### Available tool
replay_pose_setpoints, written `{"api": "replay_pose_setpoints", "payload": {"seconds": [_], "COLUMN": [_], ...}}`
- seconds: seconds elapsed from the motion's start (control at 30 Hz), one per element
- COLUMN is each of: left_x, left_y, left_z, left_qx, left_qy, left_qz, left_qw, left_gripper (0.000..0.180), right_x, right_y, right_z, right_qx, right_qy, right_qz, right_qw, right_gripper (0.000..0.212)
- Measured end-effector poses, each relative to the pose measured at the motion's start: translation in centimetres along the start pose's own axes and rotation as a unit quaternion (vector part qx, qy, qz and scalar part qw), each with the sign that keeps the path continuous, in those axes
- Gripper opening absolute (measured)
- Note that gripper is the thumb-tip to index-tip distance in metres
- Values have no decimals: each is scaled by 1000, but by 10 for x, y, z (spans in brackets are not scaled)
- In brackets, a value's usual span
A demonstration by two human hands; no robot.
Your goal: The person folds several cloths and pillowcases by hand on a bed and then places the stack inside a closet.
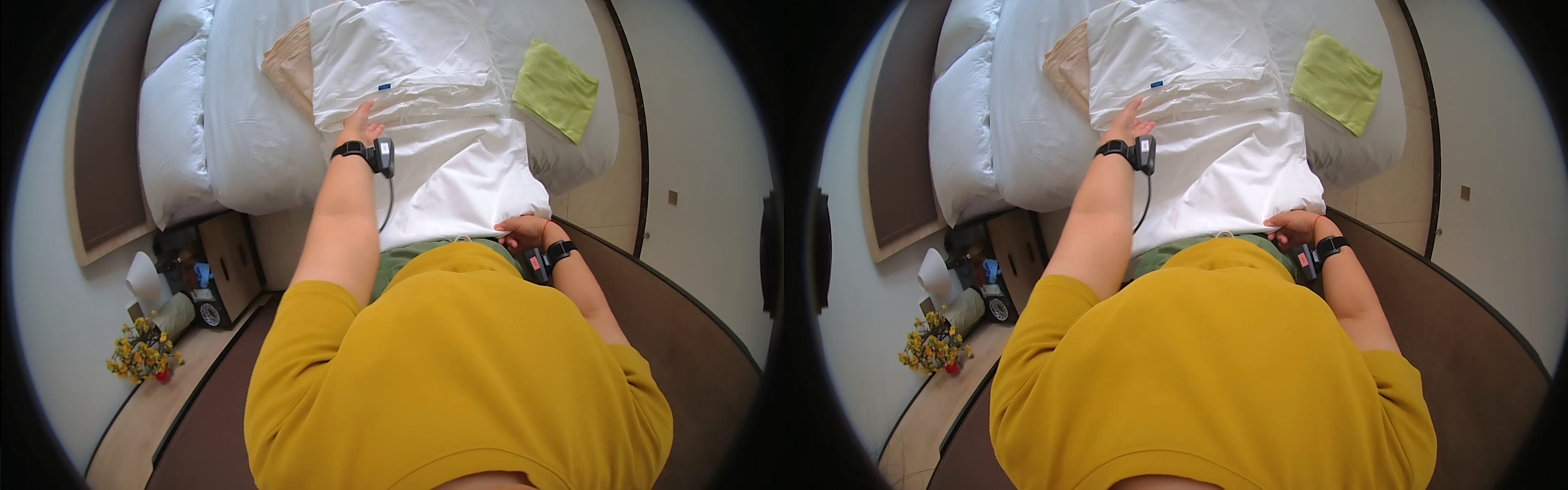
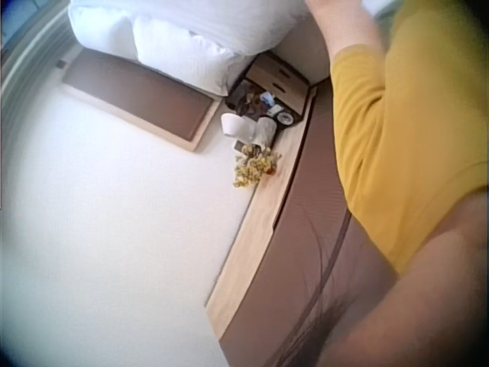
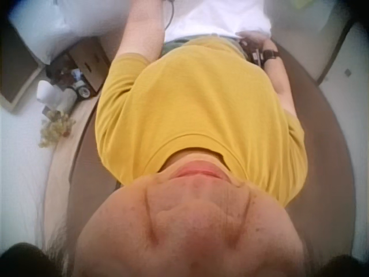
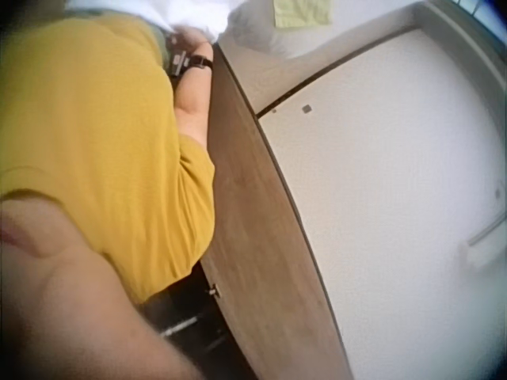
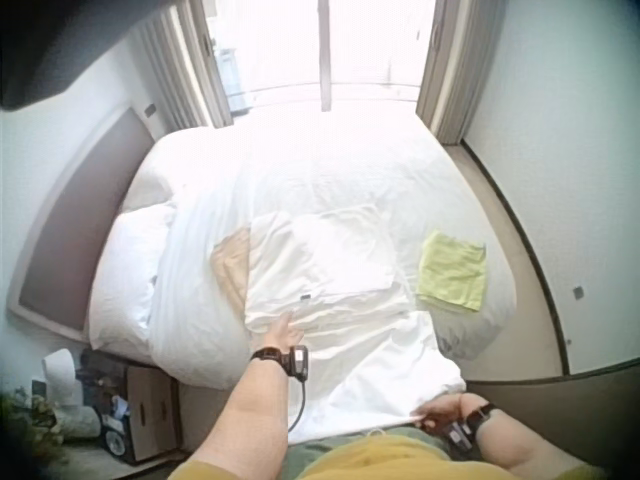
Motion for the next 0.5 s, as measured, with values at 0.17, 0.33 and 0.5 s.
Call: {"api": "replay_pose_setpoints", "payload": {"seconds": [0.17, 0.33, 0.5], "left_x": [-61, -88, -89], "left_y": [-31, -62, -54], "left_z": [34, 21, 3], "left_qx": [338, 327, 366], "left_qy": [43, 107, 92], "left_qz": [21, 59, -78], "left_qw": [940, 937, 923], "left_gripper": [52, 43, 38], "right_x": [-6, -19, -38], "right_y": [18, 35, 55], "right_z": [74, 128, 170], "right_qx": [-27, 103, 60], "right_qy": [10, -67, -70], "right_qz": [-24, -22, 9], "right_qw": [999, 992, 996], "right_gripper": [32, 38, 36]}}
Point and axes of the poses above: each hand's wrist, its own x-axis away from the middle knuckle, its own y-axis out of the back of the hand, z = x × y, the point moved 6 cm from there along -x, towards the middle knuckle, and after that the axes turned 2 degrees about -x, right-handed, at the moved point
